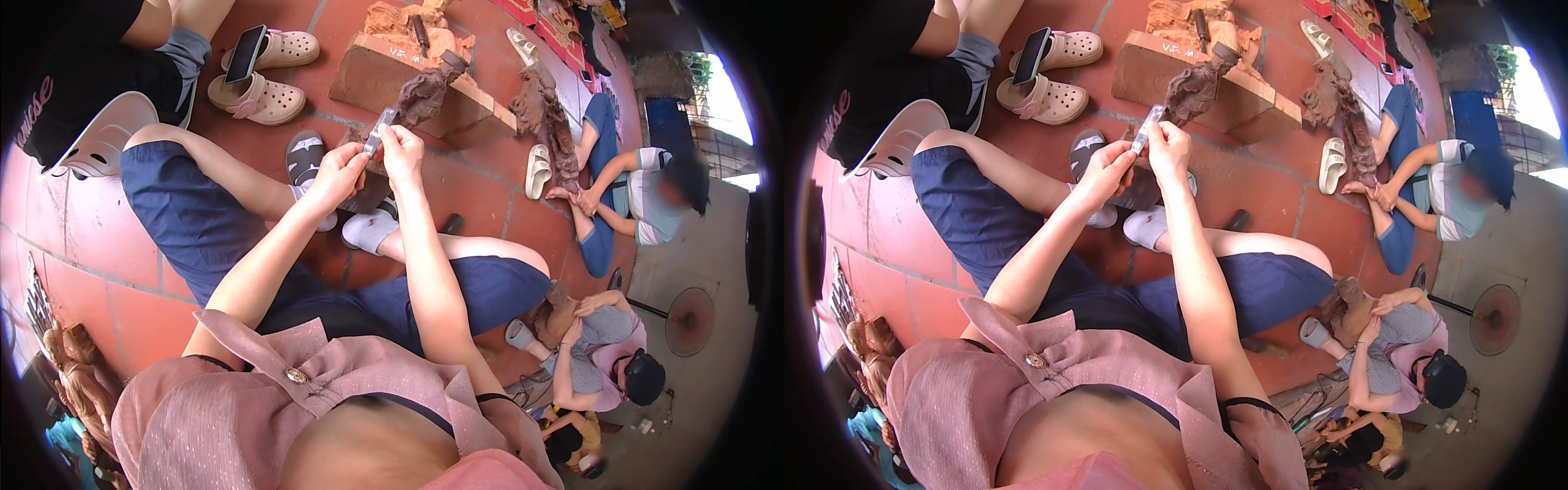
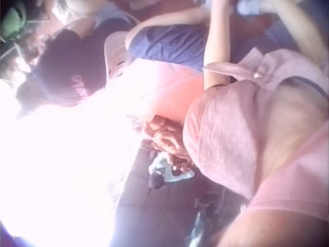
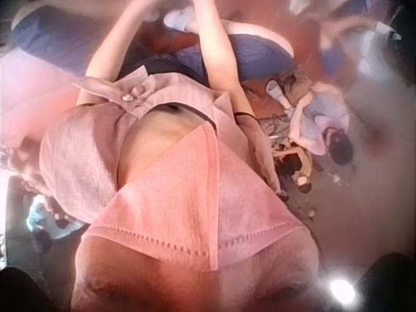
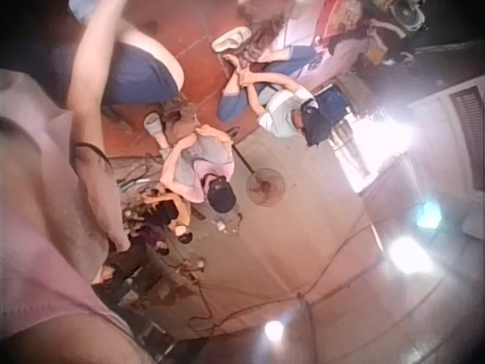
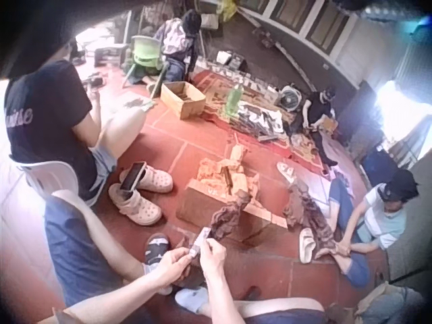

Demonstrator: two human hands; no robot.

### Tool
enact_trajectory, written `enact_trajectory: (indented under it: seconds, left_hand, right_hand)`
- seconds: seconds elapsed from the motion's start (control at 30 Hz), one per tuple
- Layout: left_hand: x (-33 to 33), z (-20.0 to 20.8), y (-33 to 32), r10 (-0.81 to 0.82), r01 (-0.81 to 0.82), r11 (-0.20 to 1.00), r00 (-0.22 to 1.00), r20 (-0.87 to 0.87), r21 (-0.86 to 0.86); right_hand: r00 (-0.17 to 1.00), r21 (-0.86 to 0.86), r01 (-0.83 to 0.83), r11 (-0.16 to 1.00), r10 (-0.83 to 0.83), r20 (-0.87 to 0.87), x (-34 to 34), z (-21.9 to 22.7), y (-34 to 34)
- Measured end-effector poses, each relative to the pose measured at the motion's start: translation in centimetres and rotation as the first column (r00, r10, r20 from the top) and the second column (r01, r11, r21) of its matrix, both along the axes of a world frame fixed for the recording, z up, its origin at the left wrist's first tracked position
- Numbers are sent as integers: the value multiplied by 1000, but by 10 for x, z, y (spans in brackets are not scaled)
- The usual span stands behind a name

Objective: The person sits cross-legged on a tiled floor and uses a small carving tool to shape a piece of wood. They hold the wood with one hand and carefully carve details with the other, occasionally rotating the piece to access different sides.

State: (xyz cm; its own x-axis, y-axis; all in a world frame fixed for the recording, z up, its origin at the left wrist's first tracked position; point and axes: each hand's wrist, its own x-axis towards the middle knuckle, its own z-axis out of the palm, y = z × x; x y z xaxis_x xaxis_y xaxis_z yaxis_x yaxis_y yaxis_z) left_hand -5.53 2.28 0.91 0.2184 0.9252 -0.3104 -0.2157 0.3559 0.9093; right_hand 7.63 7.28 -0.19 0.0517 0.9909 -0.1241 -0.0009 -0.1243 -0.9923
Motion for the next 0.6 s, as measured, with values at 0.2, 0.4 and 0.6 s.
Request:
enact_trajectory:
  seconds: [0.2,0.4,0.6]
  left_hand:
    - [4,0,15,94,-100,987,994,53,122]
    - [-3,4,5,79,-84,994,994,72,74]
    - [2,0,9,44,-41,999,995,91,-29]
  right_hand:
    - [1000,26,-1,1000,1,6,-3,11,9]
    - [998,-58,-30,998,27,-54,-3,11,0]
    - [997,-92,-23,996,17,-71,3,10,5]
